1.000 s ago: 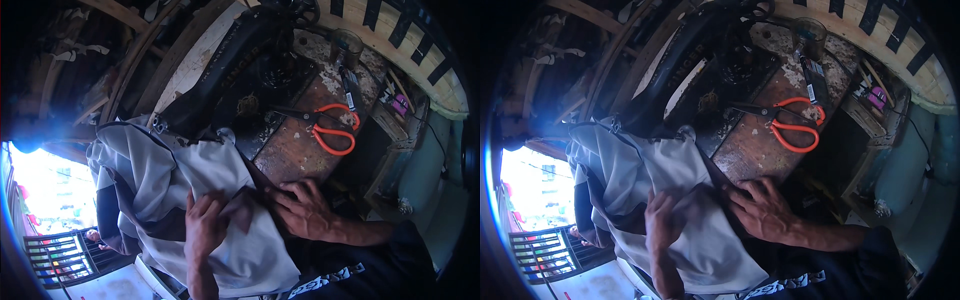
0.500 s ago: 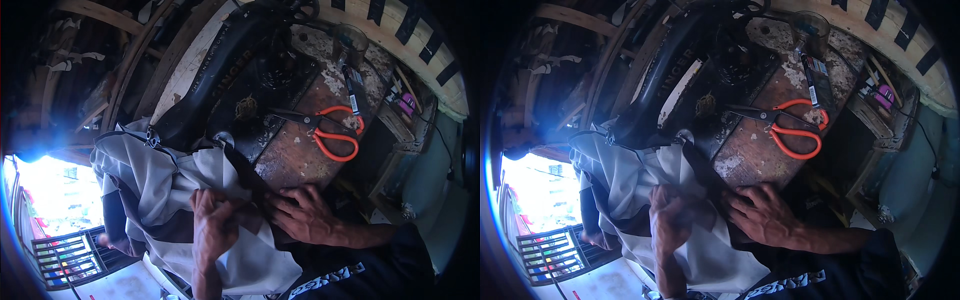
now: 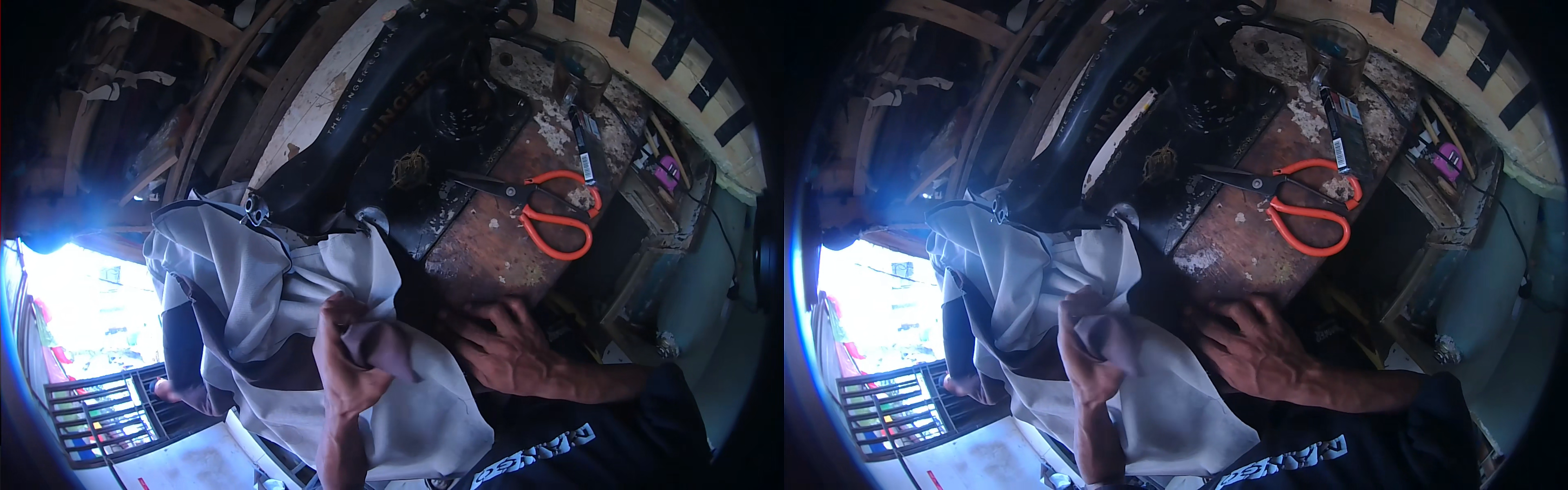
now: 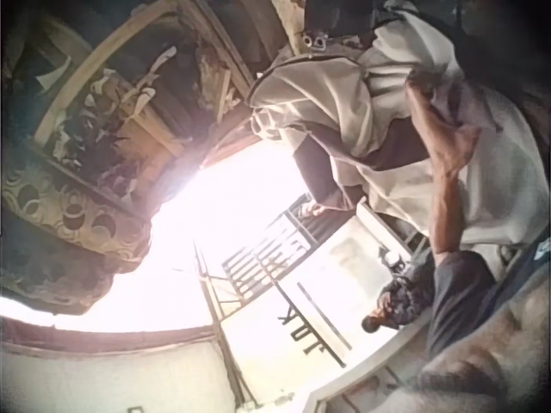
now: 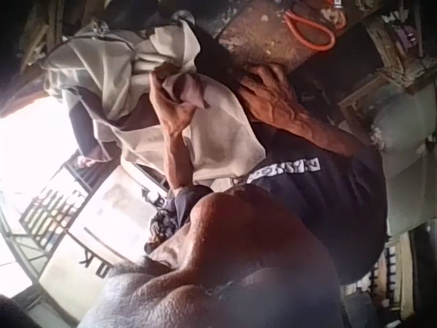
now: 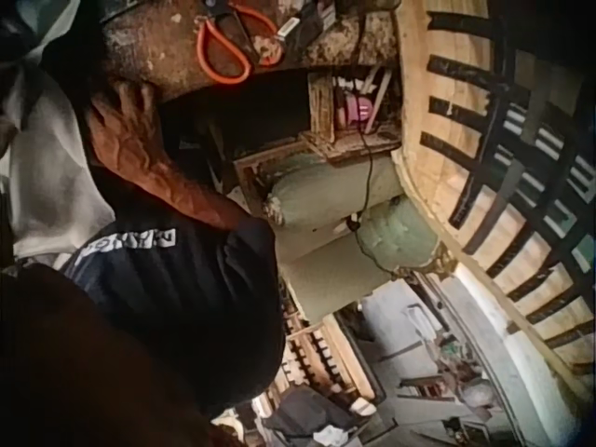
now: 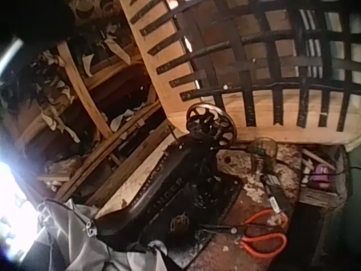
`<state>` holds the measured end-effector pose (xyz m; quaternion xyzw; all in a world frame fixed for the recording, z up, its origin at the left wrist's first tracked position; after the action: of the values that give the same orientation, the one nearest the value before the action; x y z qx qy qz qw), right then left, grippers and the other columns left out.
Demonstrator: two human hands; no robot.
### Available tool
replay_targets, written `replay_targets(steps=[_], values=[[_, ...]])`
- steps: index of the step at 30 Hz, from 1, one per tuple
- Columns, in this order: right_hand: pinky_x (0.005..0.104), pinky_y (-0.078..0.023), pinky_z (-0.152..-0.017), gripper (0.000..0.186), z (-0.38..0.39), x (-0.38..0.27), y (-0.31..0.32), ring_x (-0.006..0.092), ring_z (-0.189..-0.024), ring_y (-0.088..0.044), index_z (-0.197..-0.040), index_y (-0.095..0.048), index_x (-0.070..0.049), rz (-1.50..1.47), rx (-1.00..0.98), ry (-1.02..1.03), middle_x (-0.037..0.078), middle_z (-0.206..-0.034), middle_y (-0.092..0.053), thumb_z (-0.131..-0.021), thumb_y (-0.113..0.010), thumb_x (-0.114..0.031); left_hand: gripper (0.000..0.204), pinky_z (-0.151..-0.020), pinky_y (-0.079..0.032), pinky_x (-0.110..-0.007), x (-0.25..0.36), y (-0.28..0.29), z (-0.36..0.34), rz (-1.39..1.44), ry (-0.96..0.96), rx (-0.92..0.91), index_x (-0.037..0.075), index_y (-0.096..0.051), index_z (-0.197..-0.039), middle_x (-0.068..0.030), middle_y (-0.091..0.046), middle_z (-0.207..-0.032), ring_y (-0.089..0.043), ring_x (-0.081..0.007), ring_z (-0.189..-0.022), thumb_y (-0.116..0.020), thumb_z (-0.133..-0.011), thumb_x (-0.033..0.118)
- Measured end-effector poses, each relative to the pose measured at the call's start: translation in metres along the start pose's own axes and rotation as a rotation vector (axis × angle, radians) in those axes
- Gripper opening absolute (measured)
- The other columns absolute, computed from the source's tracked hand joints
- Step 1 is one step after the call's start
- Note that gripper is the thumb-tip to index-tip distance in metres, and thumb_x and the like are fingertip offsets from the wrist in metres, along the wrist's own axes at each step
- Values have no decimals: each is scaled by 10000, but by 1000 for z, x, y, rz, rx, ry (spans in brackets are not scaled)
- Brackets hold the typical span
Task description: The person stitches fabric panels together using a sewing machine, cuts thread using scissors, and aligns the fabric edges by hand before sewing another seam.
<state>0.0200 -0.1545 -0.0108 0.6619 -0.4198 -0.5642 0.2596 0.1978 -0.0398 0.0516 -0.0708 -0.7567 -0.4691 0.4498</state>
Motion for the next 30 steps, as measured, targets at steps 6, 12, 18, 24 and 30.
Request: replay_targets(steps=[6,12,18,24,30], values=[[467,-440,-1030,418,3,-6,1,232,-1293,-543,-1282,-719,-122,-1,48,11,25,-1468,-595,-898,-714,-286,682,-976,-495,-416,8,-10,-1,-227,133,-59,-21,-535,-1327,-174,-633,-1054,-627,-359,-1014,-809,-705,30],[466,-433,-1041,457,4,-2,1,227,-1303,-532,-1311,-708,-131,-28,59,7,17,-1447,-597,-889,-723,-303,667,-1097,-436,-509,5,-28,-4,-594,126,-314,-7,-549,-1378,-192,-687,-1194,-605,-434,-1221,-733,-737,-2],[464,-421,-1064,513,4,-2,6,226,-1322,-516,-1349,-681,-141,-7,27,16,13,-1477,-574,-872,-726,-326,565,-1124,-412,-519,21,-31,-9,-507,-105,-251,13,-607,-1244,-148,-710,-1159,-652,-338,-1211,-736,-695,-5],[464,-415,-1079,519,5,-2,3,228,-1342,-510,-1347,-682,-139,-15,41,15,15,-1481,-584,-877,-731,-354,453,-940,-452,-490,1,-32,-10,-489,-34,-278,12,-603,-1230,-184,-710,-1080,-651,-410,-996,-712,-792,-23],[453,-416,-1083,451,6,-1,1,239,-1342,-519,-1337,-696,-138,-22,53,12,7,-1462,-606,-932,-710,-336,571,-922,-419,-476,2,-38,-19,-436,46,-269,2,-617,-1275,-159,-635,-1079,-594,-347,-1077,-749,-720,-3]])
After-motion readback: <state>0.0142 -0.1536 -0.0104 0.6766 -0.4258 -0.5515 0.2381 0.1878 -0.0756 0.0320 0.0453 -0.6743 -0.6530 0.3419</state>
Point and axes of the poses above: each hand's wrist, its own z-axis away from the middle knuckle, its own y-axis out of the back of the hand, x = y × z, the point moved 6 cm from there along -z, towards the middle knuckle
